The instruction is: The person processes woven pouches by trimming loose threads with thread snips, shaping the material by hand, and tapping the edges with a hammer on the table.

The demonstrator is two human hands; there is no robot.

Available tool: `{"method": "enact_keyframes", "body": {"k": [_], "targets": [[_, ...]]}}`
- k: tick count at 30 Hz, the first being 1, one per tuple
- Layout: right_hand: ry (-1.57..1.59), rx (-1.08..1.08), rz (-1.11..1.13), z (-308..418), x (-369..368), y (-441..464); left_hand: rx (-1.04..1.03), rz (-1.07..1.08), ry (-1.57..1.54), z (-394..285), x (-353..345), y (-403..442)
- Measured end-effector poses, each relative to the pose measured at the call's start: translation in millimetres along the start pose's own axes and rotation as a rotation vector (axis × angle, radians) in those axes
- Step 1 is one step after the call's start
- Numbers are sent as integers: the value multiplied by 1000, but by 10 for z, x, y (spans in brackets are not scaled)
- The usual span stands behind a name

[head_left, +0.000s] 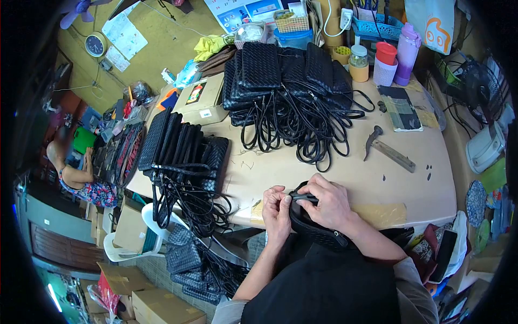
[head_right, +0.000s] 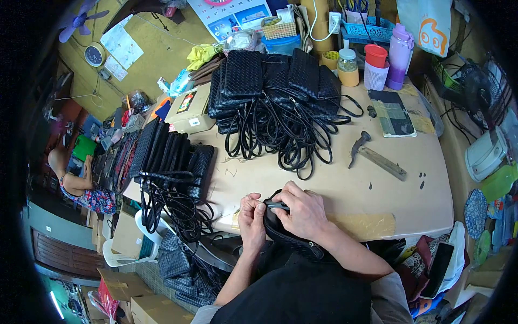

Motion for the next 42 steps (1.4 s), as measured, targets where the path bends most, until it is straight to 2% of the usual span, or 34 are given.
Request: {"method": "enact_keyframes", "body": {"k": [3,5,7,10,12,14,17,23,33,36,38,42], "targets": [[43,-11,48,-44,-43,-5,-38,5,61,14,18,-5],[192,-110,37,-91,-30,1,-69,-1,74,20,30,-14],[244,-154,12,-113,-5,33,74,27,-208,33,31,-30],[298,-203,18,-146,34,38,112,32,-353,-143,20,27],[298,-196,46,-121,55,36,81,4,-351,-123,6,8],[102,-185,97,-47,96,-3,51,-21,-351,-123,-21,4],[-1,-216,142,40,115,-27,27,-74,-312,-159,-46,-4],[-50,-204,132,62,93,-7,47,-78,-309,-201,-49,-4],[-19,-164,122,22,118,20,18,-56,-311,-167,-50,-25],[73,-217,188,-33,118,38,-3,-66,-276,-177,-55,-43],[79,-199,80,-55,116,20,-23,-85,-245,-173,-55,-42],[137,-205,162,17,161,-20,-85,-120,-170,-124,-73,-64]]}}
Point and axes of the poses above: each hand's wrist, its own y-axis towards the middle knuckle, its own x-axis out of the back of the hand, z = x × y, the point moved 2 cm from there along y, towards the middle knuckle, and after that the axes turned 14 degrees about z, right-handed, at the moved point
